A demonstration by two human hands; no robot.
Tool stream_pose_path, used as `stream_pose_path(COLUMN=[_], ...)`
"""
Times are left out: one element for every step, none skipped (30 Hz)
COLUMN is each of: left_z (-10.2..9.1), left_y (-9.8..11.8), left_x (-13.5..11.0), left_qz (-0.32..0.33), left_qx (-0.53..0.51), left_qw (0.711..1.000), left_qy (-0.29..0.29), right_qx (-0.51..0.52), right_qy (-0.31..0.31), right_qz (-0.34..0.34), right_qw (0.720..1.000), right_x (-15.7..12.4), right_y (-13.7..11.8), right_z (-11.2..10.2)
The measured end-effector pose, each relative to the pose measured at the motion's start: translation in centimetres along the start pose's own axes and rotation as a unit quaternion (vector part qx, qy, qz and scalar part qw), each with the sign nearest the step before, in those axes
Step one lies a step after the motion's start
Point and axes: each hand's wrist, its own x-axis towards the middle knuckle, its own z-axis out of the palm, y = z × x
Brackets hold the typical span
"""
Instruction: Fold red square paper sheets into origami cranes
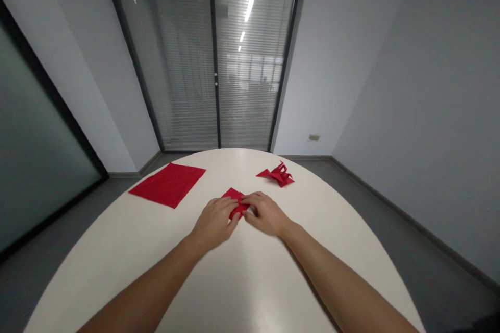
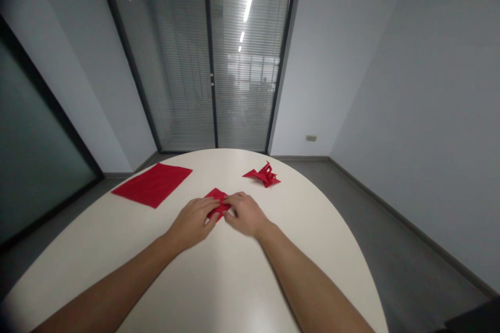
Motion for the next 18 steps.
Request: stream_pose_path(left_z=[-0.02, -0.02, -0.03, -0.02, -0.02, -0.02, -0.01, -0.02, -0.02, -0.03, -0.03, -0.03, -0.02, -0.01, 0.02, 0.05, 0.08, 0.11], left_y=[0.03, 0.04, 0.02, 0.00, -0.04, -0.08, -0.11, -0.14, -0.15, -0.16, -0.16, -0.15, -0.13, -0.11, -0.10, -0.10, -0.11, -0.13], left_x=[0.00, -0.01, -0.04, -0.07, -0.11, -0.14, -0.17, -0.19, -0.19, -0.18, -0.16, -0.13, -0.09, -0.06, -0.04, -0.02, -0.02, -0.02], left_qz=[-0.003, -0.005, -0.008, -0.011, -0.014, -0.017, -0.018, -0.017, -0.014, -0.009, -0.002, 0.004, 0.009, 0.013, 0.015, 0.017, 0.019, 0.021], left_qx=[0.004, 0.008, 0.010, 0.011, 0.011, 0.011, 0.011, 0.010, 0.009, 0.008, 0.007, 0.006, 0.005, 0.002, -0.001, -0.006, -0.012, -0.019], left_qw=[1.000, 1.000, 1.000, 1.000, 1.000, 1.000, 1.000, 1.000, 1.000, 1.000, 1.000, 1.000, 1.000, 1.000, 1.000, 1.000, 1.000, 1.000], left_qy=[0.001, 0.001, 0.000, -0.002, -0.005, -0.009, -0.013, -0.016, -0.018, -0.019, -0.019, -0.018, -0.015, -0.012, -0.008, -0.003, 0.000, 0.002], right_qx=[0.003, 0.006, 0.008, 0.010, 0.011, 0.012, 0.011, 0.010, 0.007, 0.002, -0.004, -0.011, -0.017, -0.022, -0.025, -0.027, -0.027, -0.027], right_qy=[-0.003, -0.006, -0.008, -0.011, -0.012, -0.012, -0.012, -0.012, -0.010, -0.008, -0.005, -0.002, 0.001, 0.003, 0.005, 0.005, 0.004, 0.005], right_qz=[-0.002, -0.004, -0.005, -0.006, -0.006, -0.006, -0.005, -0.004, -0.002, 0.001, 0.006, 0.011, 0.016, 0.020, 0.023, 0.025, 0.026, 0.027], right_qw=[1.000, 1.000, 1.000, 1.000, 1.000, 1.000, 1.000, 1.000, 1.000, 1.000, 1.000, 1.000, 1.000, 1.000, 0.999, 0.999, 0.999, 0.999], right_x=[-0.01, -0.02, -0.02, -0.03, -0.03, -0.03, -0.03, -0.02, -0.01, 0.01, 0.02, 0.04, 0.06, 0.08, 0.09, 0.10, 0.09, 0.08], right_y=[-0.01, -0.02, -0.02, -0.03, -0.03, -0.05, -0.07, -0.11, -0.16, -0.24, -0.32, -0.41, -0.51, -0.59, -0.65, -0.67, -0.66, -0.61], right_z=[-0.04, -0.07, -0.10, -0.11, -0.12, -0.12, -0.13, -0.14, -0.16, -0.20, -0.25, -0.30, -0.36, -0.41, -0.44, -0.46, -0.44, -0.39])
